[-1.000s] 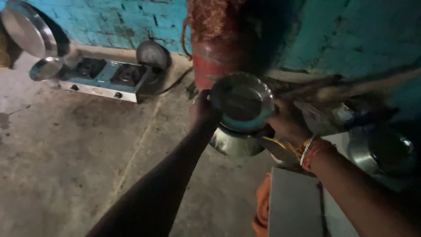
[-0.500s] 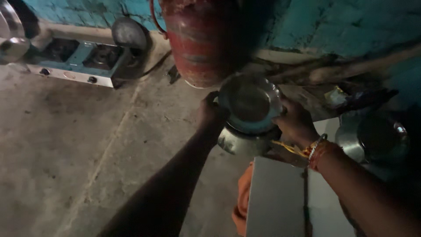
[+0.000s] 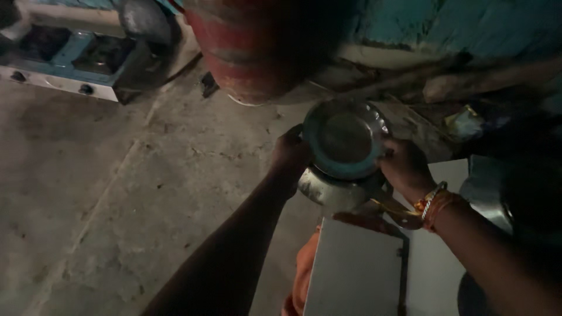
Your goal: The person stacks and arranges metal plates, pot lids, and pots on the floor of a kitchen, moving each item one at a time into a pile. They then place a red plastic lid onto a container sitting on top of a gas cylinder and adjust the stacked vessels.
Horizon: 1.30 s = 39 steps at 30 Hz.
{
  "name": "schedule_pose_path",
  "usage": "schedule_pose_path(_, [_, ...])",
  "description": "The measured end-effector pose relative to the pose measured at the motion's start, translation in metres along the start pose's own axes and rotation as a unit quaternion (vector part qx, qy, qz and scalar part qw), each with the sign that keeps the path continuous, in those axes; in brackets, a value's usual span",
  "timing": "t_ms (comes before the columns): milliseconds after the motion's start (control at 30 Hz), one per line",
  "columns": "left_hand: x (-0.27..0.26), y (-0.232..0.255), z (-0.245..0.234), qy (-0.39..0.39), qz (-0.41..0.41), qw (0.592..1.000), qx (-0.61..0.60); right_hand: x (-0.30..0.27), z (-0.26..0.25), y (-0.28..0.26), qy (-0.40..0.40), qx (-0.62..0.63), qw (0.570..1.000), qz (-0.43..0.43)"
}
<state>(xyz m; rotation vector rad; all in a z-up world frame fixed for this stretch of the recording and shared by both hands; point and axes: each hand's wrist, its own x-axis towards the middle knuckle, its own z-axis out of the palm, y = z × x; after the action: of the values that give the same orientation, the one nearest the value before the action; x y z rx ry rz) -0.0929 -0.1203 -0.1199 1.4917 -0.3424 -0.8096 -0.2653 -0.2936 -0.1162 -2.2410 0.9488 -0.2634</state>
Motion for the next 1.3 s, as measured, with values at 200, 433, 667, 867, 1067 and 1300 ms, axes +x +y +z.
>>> schedule_pose_path(200, [0.026,-0.056,-0.002,-0.106,0.071,0.984,-0.128,-0.001,0.017,0.018,-0.06,0.092,0.988,0.106])
schedule_pose_path(433, [0.052,-0.105,0.014,-0.069,-0.005,0.991,-0.113,0.015,0.036,0.064,-0.038,0.079,0.994,0.061])
schedule_pose_path(667, [0.07,-0.14,0.033,-0.081,-0.008,0.992,-0.098,0.039,0.064,0.143,-0.049,0.015,0.997,0.058])
schedule_pose_path(867, [0.075,-0.157,0.043,-0.088,-0.056,0.993,-0.057,0.039,0.076,0.168,-0.034,0.021,0.999,0.027])
schedule_pose_path(1067, [0.071,-0.166,0.053,-0.1,-0.031,0.991,-0.085,0.033,0.068,0.176,-0.063,0.0,0.996,0.065])
schedule_pose_path(1300, [0.064,-0.155,0.065,-0.1,-0.059,0.99,-0.077,0.044,0.065,0.2,-0.083,0.05,0.995,0.032])
